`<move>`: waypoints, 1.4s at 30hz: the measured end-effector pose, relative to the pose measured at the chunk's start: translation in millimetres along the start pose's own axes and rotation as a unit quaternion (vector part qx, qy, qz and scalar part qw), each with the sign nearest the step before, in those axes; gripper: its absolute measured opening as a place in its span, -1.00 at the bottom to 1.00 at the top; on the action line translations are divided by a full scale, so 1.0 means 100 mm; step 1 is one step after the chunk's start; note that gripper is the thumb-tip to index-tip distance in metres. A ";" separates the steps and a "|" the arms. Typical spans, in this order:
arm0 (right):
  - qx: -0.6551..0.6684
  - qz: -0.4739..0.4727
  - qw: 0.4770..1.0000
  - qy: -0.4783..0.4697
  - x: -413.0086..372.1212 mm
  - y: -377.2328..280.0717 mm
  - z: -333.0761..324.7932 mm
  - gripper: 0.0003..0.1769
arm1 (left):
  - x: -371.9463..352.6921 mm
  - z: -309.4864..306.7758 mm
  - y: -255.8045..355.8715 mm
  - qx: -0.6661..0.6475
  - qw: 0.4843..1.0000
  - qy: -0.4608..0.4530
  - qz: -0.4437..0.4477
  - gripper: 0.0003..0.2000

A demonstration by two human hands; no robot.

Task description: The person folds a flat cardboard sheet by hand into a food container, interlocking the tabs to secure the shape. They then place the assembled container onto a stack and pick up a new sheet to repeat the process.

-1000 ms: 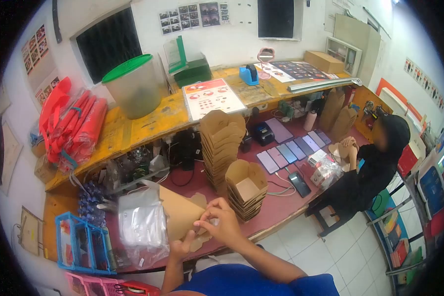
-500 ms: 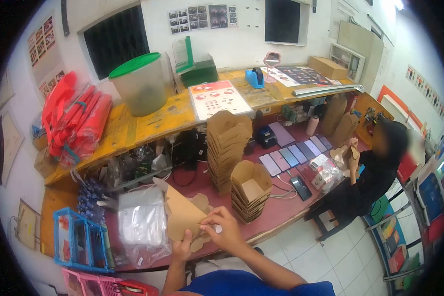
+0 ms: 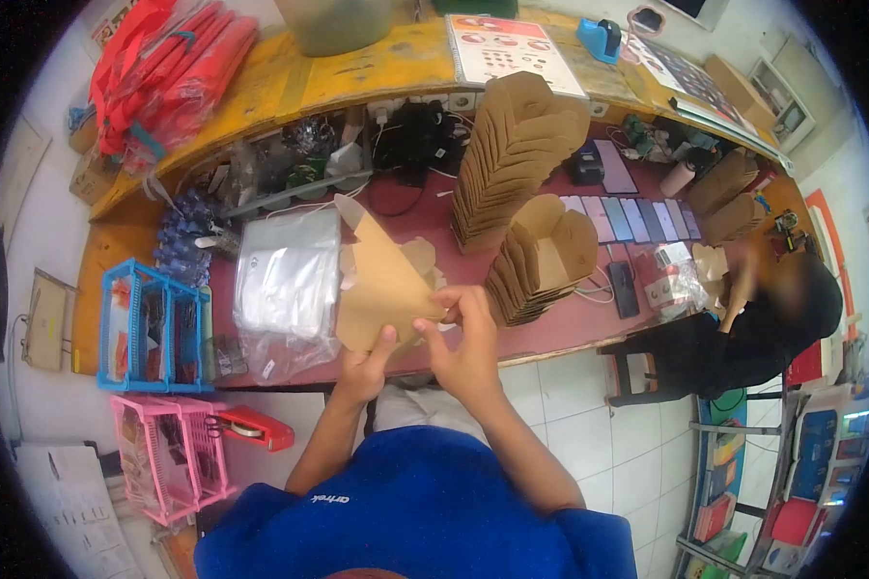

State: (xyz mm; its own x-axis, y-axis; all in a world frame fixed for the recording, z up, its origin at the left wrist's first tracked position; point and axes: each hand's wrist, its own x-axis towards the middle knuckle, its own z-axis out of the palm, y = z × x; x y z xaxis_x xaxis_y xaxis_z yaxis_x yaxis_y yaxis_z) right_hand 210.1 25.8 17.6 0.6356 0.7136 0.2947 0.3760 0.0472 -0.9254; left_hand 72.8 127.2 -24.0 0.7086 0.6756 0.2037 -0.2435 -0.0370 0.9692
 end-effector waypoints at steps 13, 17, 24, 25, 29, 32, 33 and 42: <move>-0.043 -0.025 0.999 -0.007 0.02 0.16 0.03 -0.52 | 0.15 -0.16 -0.16 -0.013 0.994 -0.021 -0.111 -0.69; -0.081 -0.062 0.992 -0.078 0.14 0.03 -0.16 -0.56 | 0.23 -0.46 -0.05 0.058 0.989 -0.114 -0.074 -0.67; -0.151 -0.091 0.971 -0.163 0.55 -0.30 -0.36 -0.70 | 0.23 -0.85 0.07 0.122 0.943 -0.286 -0.115 -0.51; -0.154 -0.084 0.971 -0.161 0.54 -0.28 -0.37 -0.70 | 0.21 -0.84 0.12 0.118 0.942 -0.292 -0.119 -0.51; -0.106 -0.084 0.972 -0.193 0.60 -0.32 -0.45 -0.88 | 0.34 -0.98 0.26 0.128 0.981 -0.145 -0.024 -0.41; -0.119 -0.081 0.966 -0.216 0.58 -0.30 -0.44 -0.89 | 0.49 -0.88 0.69 0.228 0.965 -0.094 0.084 -0.37; -0.116 -0.077 0.966 -0.219 0.59 -0.33 -0.42 -0.89 | 0.54 -0.76 0.88 0.348 0.925 -0.116 0.101 -0.36; -0.216 -0.073 0.952 -0.205 0.68 -0.37 -0.39 -0.77 | 0.55 -0.20 0.60 0.230 0.967 -0.112 -0.007 -0.79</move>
State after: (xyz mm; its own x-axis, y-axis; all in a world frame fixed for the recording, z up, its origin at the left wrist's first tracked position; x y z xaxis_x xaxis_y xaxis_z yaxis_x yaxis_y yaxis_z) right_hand 266.0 45.5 81.0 0.2717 0.9387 0.2122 0.7387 -0.0621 -0.6711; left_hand 83.9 176.9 43.0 0.8482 0.5031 0.1656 0.0503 -0.3878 0.9204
